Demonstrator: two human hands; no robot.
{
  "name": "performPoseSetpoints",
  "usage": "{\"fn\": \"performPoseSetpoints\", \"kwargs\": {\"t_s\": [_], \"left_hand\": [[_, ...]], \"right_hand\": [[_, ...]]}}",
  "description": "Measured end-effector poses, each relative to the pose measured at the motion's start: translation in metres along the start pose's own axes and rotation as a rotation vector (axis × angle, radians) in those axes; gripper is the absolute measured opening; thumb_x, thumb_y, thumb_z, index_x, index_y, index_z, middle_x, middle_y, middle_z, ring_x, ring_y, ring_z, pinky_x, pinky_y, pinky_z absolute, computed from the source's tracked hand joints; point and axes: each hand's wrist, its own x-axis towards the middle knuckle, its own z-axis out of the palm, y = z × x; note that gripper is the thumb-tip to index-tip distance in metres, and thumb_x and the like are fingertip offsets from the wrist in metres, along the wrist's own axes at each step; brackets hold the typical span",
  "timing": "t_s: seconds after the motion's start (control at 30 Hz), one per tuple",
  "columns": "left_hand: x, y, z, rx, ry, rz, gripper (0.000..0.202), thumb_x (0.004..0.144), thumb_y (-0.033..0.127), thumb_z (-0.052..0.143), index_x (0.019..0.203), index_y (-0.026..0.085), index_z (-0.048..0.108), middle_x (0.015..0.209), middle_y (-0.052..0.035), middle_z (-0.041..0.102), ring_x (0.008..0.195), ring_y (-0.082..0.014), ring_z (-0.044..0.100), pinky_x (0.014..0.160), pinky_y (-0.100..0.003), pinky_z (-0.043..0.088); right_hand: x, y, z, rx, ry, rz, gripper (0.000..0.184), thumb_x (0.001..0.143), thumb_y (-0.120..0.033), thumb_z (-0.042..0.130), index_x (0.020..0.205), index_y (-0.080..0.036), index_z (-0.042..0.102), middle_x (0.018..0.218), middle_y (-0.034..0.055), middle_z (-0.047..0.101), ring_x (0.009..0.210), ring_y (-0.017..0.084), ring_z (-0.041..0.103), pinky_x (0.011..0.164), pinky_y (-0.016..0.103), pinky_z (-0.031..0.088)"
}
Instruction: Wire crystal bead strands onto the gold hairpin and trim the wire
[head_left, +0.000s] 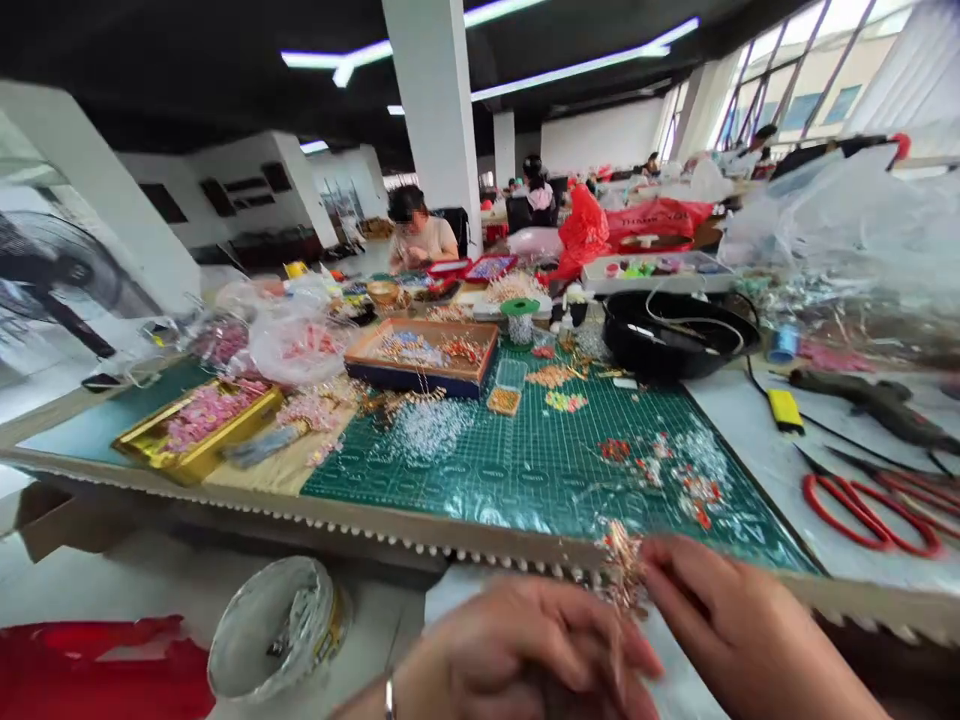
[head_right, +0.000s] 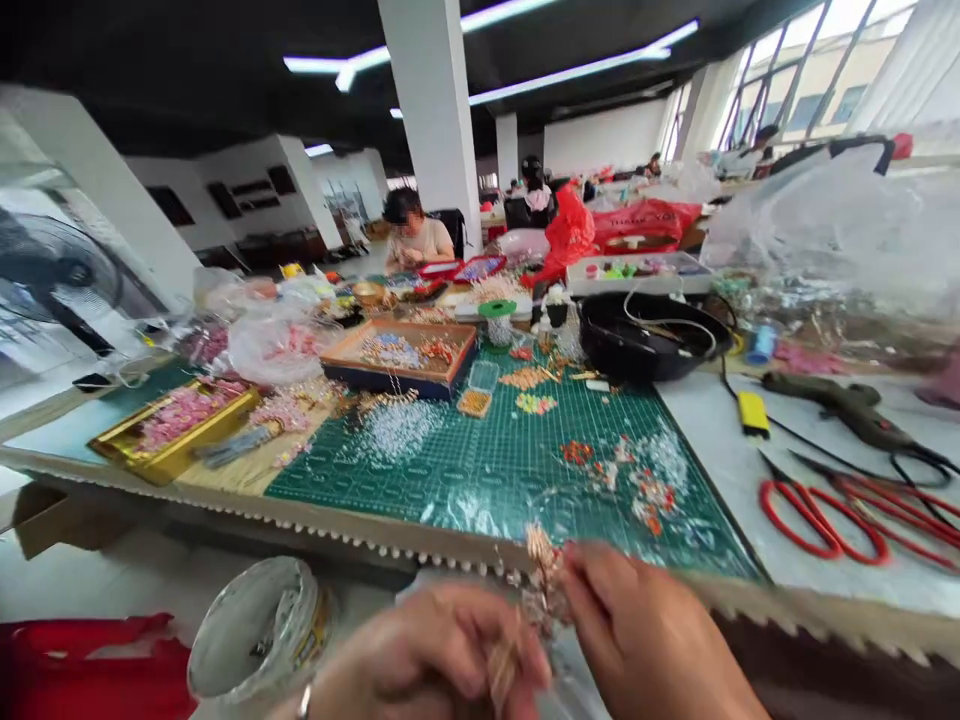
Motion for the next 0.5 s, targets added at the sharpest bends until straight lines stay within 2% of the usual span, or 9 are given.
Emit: {"fn": "performPoseSetpoints", "kwargs": {"t_s": [0.07, 0.1, 0.17, 0.23, 0.3, 0.37, 0.43, 0.5], "left_hand": [[-0.003, 0.016, 0.007, -0.052, -0.058, 0.091, 0.053, 0.067, 0.016, 0.062, 0.120, 0.016, 0.070, 0.105, -0.0101, 0.075, 0.073, -0.0174, 0.071, 0.045, -0.018, 0.033], [-0.003, 0.023, 0.009, -0.041, -0.029, 0.136, 0.059, 0.066, 0.011, 0.061, 0.125, 0.017, 0.067, 0.117, -0.0113, 0.072, 0.080, -0.0180, 0.072, 0.045, -0.017, 0.034], [0.000, 0.031, 0.010, 0.000, 0.081, 0.183, 0.060, 0.067, 0.005, 0.062, 0.125, 0.018, 0.066, 0.124, -0.0117, 0.069, 0.095, -0.0196, 0.070, 0.058, -0.018, 0.044], [0.004, 0.027, 0.009, 0.050, 0.215, 0.221, 0.042, 0.070, 0.008, 0.068, 0.111, 0.016, 0.071, 0.118, -0.0111, 0.070, 0.101, -0.0210, 0.067, 0.077, -0.024, 0.050], [0.008, 0.017, 0.009, 0.092, 0.315, 0.215, 0.025, 0.072, 0.013, 0.076, 0.096, 0.016, 0.071, 0.105, -0.0082, 0.071, 0.097, -0.0198, 0.066, 0.083, -0.027, 0.051], [0.009, 0.004, 0.009, 0.115, 0.325, 0.147, 0.026, 0.069, 0.014, 0.081, 0.092, 0.017, 0.069, 0.093, -0.0041, 0.069, 0.088, -0.0159, 0.065, 0.079, -0.025, 0.050], [0.009, -0.005, 0.008, 0.124, 0.266, 0.066, 0.039, 0.065, 0.010, 0.084, 0.100, 0.018, 0.068, 0.093, -0.0032, 0.068, 0.085, -0.0141, 0.065, 0.075, -0.023, 0.049], [0.007, -0.008, 0.008, 0.110, 0.243, 0.004, 0.052, 0.061, 0.007, 0.086, 0.107, 0.019, 0.065, 0.101, -0.0057, 0.067, 0.093, -0.0169, 0.065, 0.074, -0.023, 0.050]], "right_hand": [[-0.004, -0.009, -0.004, 0.063, -0.188, -0.009, 0.038, 0.096, -0.049, 0.040, 0.078, -0.023, 0.061, 0.076, 0.0042, 0.066, 0.069, 0.020, 0.060, 0.065, 0.031, 0.046], [-0.006, -0.014, -0.006, 0.116, -0.280, 0.021, 0.035, 0.096, -0.046, 0.041, 0.078, -0.023, 0.060, 0.076, 0.0033, 0.065, 0.069, 0.018, 0.058, 0.065, 0.030, 0.044], [-0.011, -0.023, -0.007, 0.228, -0.405, 0.098, 0.031, 0.094, -0.042, 0.046, 0.072, -0.022, 0.054, 0.070, 0.0006, 0.058, 0.064, 0.015, 0.051, 0.058, 0.026, 0.039], [-0.015, -0.028, -0.007, 0.385, -0.457, 0.174, 0.029, 0.091, -0.042, 0.052, 0.071, -0.021, 0.052, 0.065, -0.0015, 0.051, 0.060, 0.013, 0.044, 0.053, 0.024, 0.034], [-0.018, -0.030, -0.005, 0.566, -0.429, 0.234, 0.031, 0.090, -0.047, 0.055, 0.074, -0.020, 0.054, 0.065, -0.0018, 0.050, 0.059, 0.012, 0.043, 0.053, 0.023, 0.035], [-0.019, -0.031, -0.003, 0.638, -0.309, 0.262, 0.034, 0.090, -0.052, 0.055, 0.078, -0.020, 0.057, 0.067, -0.0007, 0.054, 0.059, 0.012, 0.048, 0.053, 0.023, 0.039], [-0.019, -0.032, 0.001, 0.553, -0.164, 0.259, 0.032, 0.092, -0.049, 0.053, 0.081, -0.020, 0.060, 0.070, 0.0007, 0.061, 0.062, 0.014, 0.055, 0.055, 0.023, 0.043], [-0.020, -0.032, 0.004, 0.365, -0.020, 0.208, 0.027, 0.093, -0.042, 0.051, 0.081, -0.021, 0.063, 0.070, 0.0003, 0.065, 0.062, 0.014, 0.060, 0.055, 0.023, 0.045]]}}
